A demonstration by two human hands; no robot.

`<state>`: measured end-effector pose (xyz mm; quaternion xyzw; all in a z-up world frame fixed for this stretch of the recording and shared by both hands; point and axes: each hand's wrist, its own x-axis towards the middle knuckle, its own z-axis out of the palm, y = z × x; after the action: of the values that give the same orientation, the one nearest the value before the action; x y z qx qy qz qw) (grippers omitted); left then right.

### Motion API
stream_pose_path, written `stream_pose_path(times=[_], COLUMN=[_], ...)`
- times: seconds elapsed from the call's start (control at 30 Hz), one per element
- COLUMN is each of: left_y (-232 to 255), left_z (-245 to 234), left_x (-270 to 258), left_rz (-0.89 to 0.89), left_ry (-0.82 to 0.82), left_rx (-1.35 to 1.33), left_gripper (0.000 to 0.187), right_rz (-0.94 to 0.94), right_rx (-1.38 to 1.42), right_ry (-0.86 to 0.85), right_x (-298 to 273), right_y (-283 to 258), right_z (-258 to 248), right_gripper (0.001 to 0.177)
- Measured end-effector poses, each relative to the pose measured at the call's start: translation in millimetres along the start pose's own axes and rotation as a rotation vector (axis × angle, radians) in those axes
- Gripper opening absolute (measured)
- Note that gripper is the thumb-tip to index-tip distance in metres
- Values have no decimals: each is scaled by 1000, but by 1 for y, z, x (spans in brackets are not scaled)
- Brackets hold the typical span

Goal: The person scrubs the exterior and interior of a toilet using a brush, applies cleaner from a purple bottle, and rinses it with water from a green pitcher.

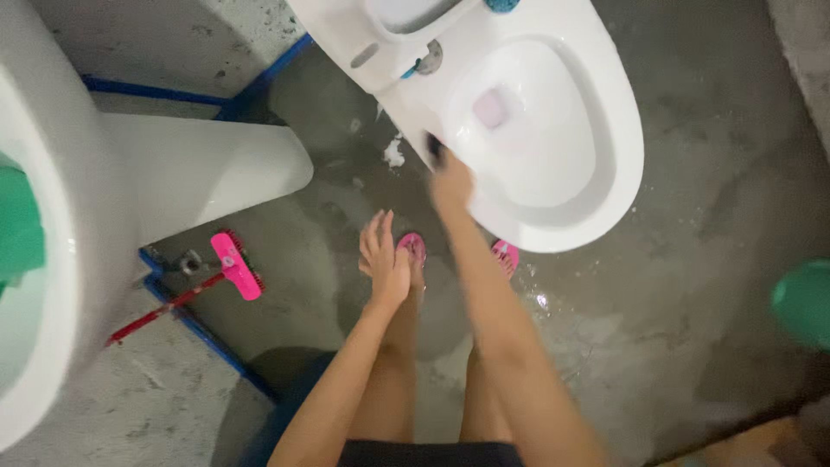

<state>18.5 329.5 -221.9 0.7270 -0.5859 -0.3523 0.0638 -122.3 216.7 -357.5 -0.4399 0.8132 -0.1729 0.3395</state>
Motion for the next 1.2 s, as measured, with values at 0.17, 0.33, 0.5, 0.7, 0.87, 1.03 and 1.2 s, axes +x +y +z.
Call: stream_pose_path(times=[0.17, 0.33, 0.5, 0.7, 0.87, 1.03, 1.2], left_y=[8, 25, 49, 43, 50, 72, 97], left_z=[-11, 17, 30, 67, 81, 87, 104], left_x=[18, 21, 17, -2, -10, -16, -21], left_rz=[-149, -23, -81, -138, 14, -309, -166], left_ry=[-105, 49, -49, -80, 13, -140, -57], left_rx=[66, -54, -33, 2, 8, 82, 6], left_gripper=[69, 73, 68, 65, 64, 65, 65], right_rz=[112, 99, -92, 87, -55, 45, 127], right_rx=[5, -41, 6, -307, -9, -44, -443], right_ry=[-90, -5, 117, -88, -38, -115, -144], right_x=[-12, 13, -83, -55, -89, -65, -42], right_y=[-4, -16, 95, 212, 170, 175, 236], right_z=[-56, -67, -154, -209, -52, -66, -232], right_gripper=[53, 56, 37, 38, 43, 41, 43])
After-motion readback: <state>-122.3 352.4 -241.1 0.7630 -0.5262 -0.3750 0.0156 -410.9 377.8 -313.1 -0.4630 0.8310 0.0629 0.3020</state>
